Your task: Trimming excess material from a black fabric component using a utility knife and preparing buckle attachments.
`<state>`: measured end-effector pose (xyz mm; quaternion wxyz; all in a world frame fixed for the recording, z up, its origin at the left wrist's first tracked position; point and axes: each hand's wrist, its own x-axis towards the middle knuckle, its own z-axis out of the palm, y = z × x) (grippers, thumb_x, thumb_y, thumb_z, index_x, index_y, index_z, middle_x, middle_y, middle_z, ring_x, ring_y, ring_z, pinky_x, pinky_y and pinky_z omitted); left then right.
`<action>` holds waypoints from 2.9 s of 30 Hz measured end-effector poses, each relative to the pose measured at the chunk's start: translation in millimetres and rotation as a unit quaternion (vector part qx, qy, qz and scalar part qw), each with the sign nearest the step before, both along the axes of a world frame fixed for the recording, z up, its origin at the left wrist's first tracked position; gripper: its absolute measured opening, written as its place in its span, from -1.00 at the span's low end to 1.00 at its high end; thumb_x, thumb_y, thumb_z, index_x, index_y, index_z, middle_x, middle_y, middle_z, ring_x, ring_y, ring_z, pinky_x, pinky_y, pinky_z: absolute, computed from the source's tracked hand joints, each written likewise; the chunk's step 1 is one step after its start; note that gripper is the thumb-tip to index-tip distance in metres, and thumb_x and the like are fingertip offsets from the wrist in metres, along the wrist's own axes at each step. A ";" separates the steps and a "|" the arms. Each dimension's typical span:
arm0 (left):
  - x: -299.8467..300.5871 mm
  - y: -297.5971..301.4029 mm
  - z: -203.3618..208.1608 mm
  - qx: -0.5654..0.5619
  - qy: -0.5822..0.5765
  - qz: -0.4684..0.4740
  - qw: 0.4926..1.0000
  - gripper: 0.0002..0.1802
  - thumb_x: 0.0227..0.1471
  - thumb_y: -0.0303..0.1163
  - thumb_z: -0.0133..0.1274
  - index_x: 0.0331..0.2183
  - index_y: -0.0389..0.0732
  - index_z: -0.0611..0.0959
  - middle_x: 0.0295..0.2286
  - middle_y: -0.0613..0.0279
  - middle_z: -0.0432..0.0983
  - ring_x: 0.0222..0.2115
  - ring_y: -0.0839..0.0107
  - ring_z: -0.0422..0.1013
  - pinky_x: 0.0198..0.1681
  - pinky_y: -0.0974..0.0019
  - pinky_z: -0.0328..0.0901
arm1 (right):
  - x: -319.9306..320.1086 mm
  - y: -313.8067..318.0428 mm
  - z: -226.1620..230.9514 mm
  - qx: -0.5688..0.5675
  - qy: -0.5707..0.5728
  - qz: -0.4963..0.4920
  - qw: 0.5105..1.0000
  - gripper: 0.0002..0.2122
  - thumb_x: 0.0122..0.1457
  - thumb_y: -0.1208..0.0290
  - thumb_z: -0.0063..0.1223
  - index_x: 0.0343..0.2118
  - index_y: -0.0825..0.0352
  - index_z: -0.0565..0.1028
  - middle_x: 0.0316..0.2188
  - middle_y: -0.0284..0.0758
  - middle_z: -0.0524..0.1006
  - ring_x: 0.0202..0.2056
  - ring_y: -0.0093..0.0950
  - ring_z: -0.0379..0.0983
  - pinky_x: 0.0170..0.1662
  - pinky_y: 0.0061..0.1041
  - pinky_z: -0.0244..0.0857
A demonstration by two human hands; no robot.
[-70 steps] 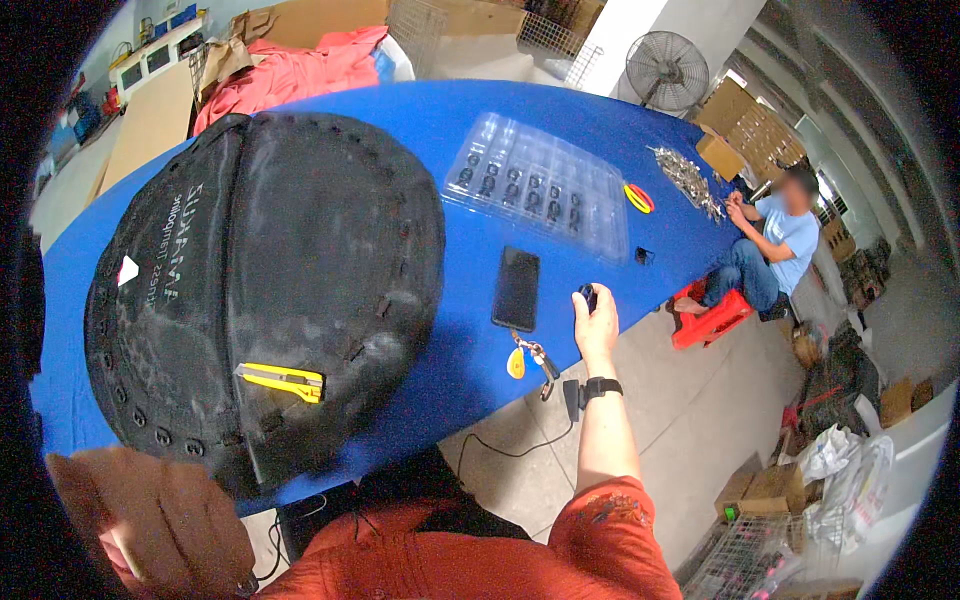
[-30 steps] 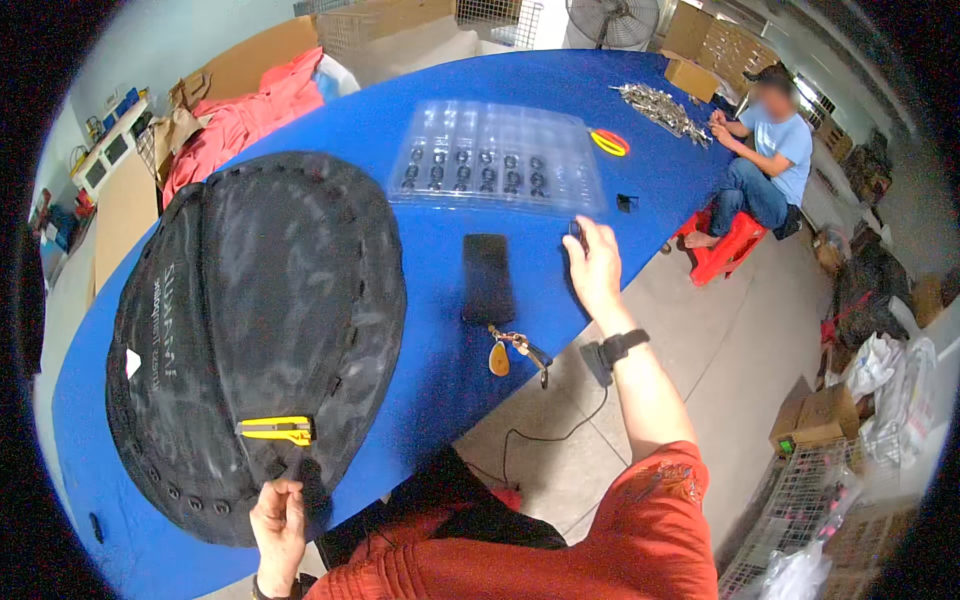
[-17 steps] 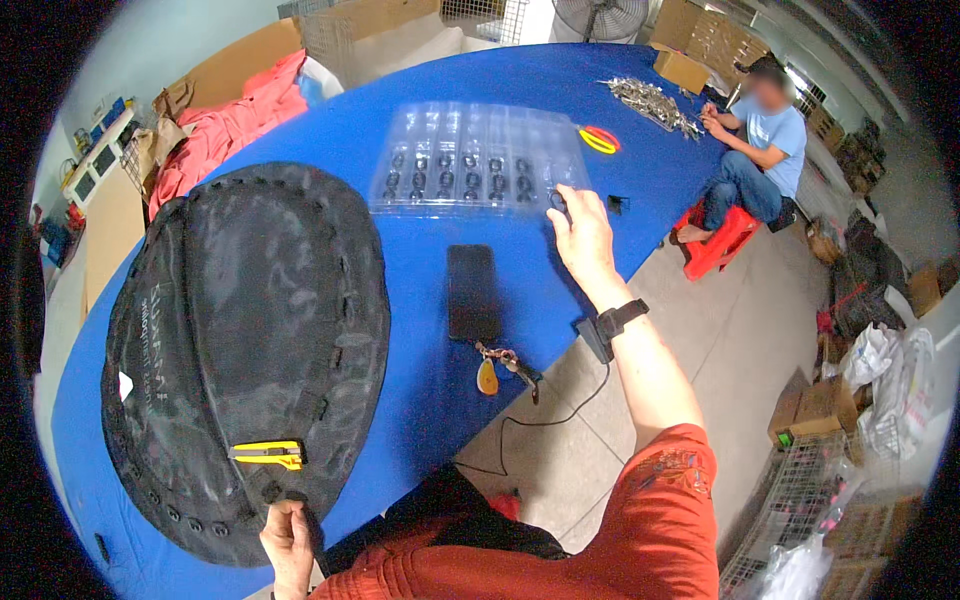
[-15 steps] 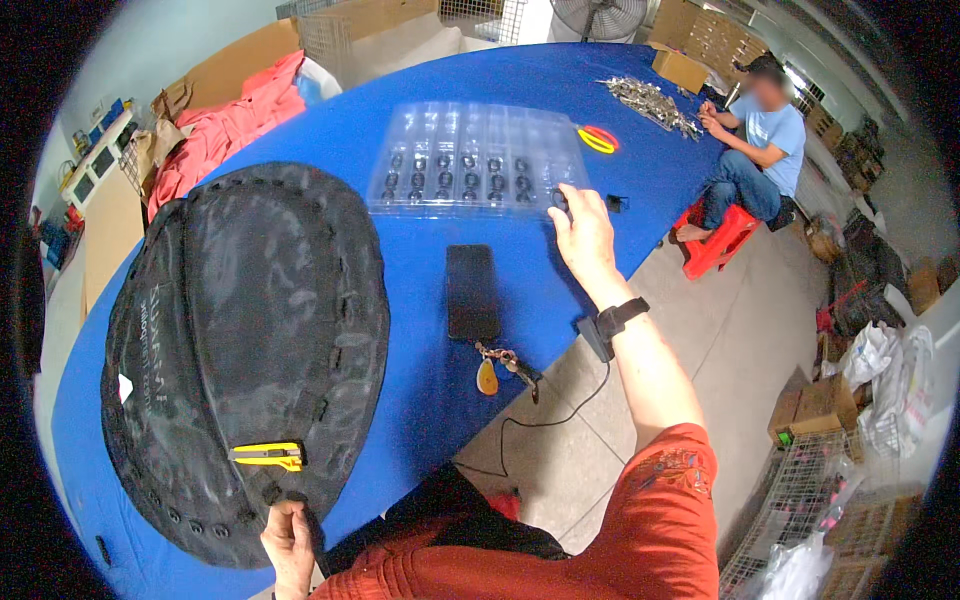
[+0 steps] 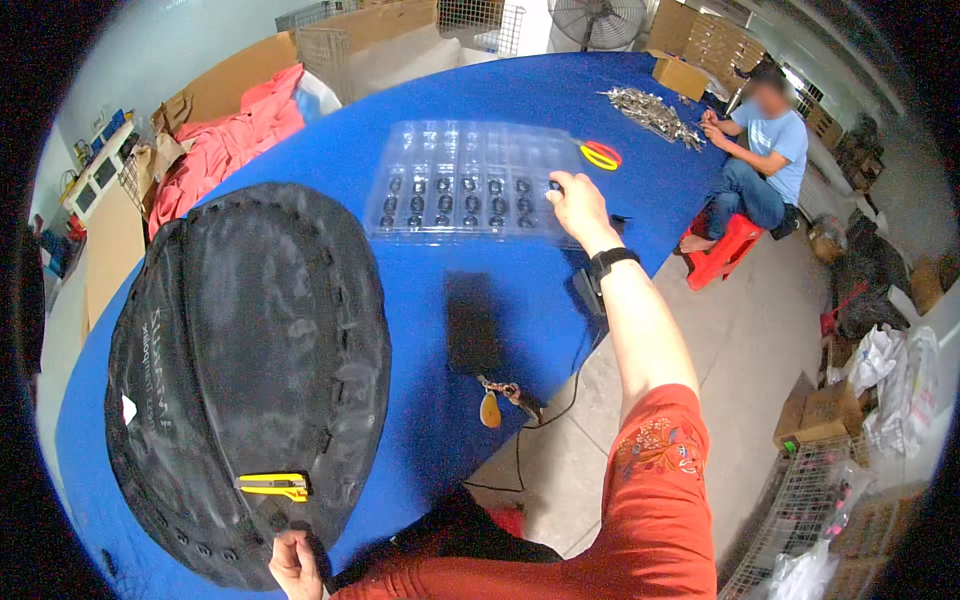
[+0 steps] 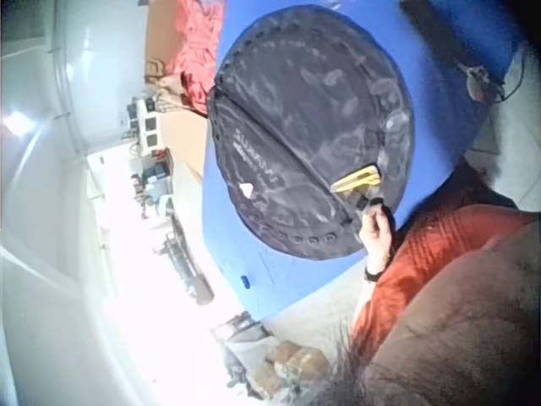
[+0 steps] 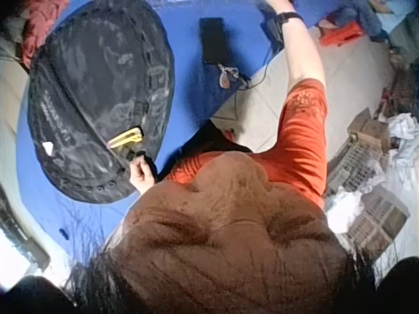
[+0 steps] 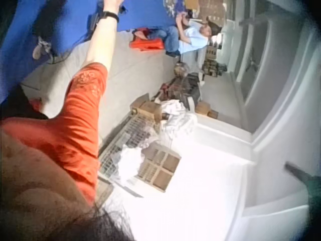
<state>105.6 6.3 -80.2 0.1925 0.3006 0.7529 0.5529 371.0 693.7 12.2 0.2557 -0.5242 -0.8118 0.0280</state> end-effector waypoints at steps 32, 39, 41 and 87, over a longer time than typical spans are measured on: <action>8.6 6.5 20.2 -0.089 0.026 0.098 0.991 -0.79 0.36 -0.29 0.17 -0.16 -0.26 0.69 -0.27 0.14 0.66 -0.23 0.35 0.52 -0.06 0.28 0.41 | 1.2 63.7 -30.6 0.180 -0.223 0.127 0.949 -0.89 0.13 0.30 0.28 -0.35 0.16 0.74 -0.31 -0.28 0.63 -0.11 -0.20 0.56 0.02 -0.18 0.43; 6.6 4.8 22.2 -0.106 -0.009 0.104 0.989 -0.81 0.36 -0.30 0.17 -0.19 -0.24 0.68 -0.27 0.16 0.65 -0.22 0.38 0.51 -0.06 0.30 0.40 | 14.0 51.5 -21.5 0.139 -0.091 0.085 0.982 -0.83 0.19 0.39 0.17 -0.24 0.14 0.76 -0.08 -0.24 0.64 0.04 -0.20 0.54 0.11 -0.04 0.37; 6.5 6.5 21.8 -0.089 -0.019 0.093 0.991 -0.86 0.37 -0.35 0.16 -0.14 -0.22 0.65 -0.29 0.20 0.62 -0.24 0.44 0.48 -0.10 0.30 0.39 | 17.8 45.5 -24.1 0.161 -0.122 0.117 0.972 -0.82 0.19 0.39 0.17 -0.22 0.14 0.77 -0.03 -0.23 0.63 0.08 -0.19 0.51 0.14 -0.06 0.35; 2.9 3.5 11.3 -0.029 -0.080 0.096 0.992 -0.88 0.34 -0.49 0.15 -0.10 -0.23 0.67 -0.38 0.27 0.63 -0.42 0.55 0.45 -0.30 0.44 0.37 | 21.5 43.4 -30.1 0.059 -0.149 0.059 0.985 -0.71 0.36 0.23 0.09 0.04 0.14 0.69 0.28 -0.18 0.50 0.34 -0.21 0.34 0.31 -0.01 0.22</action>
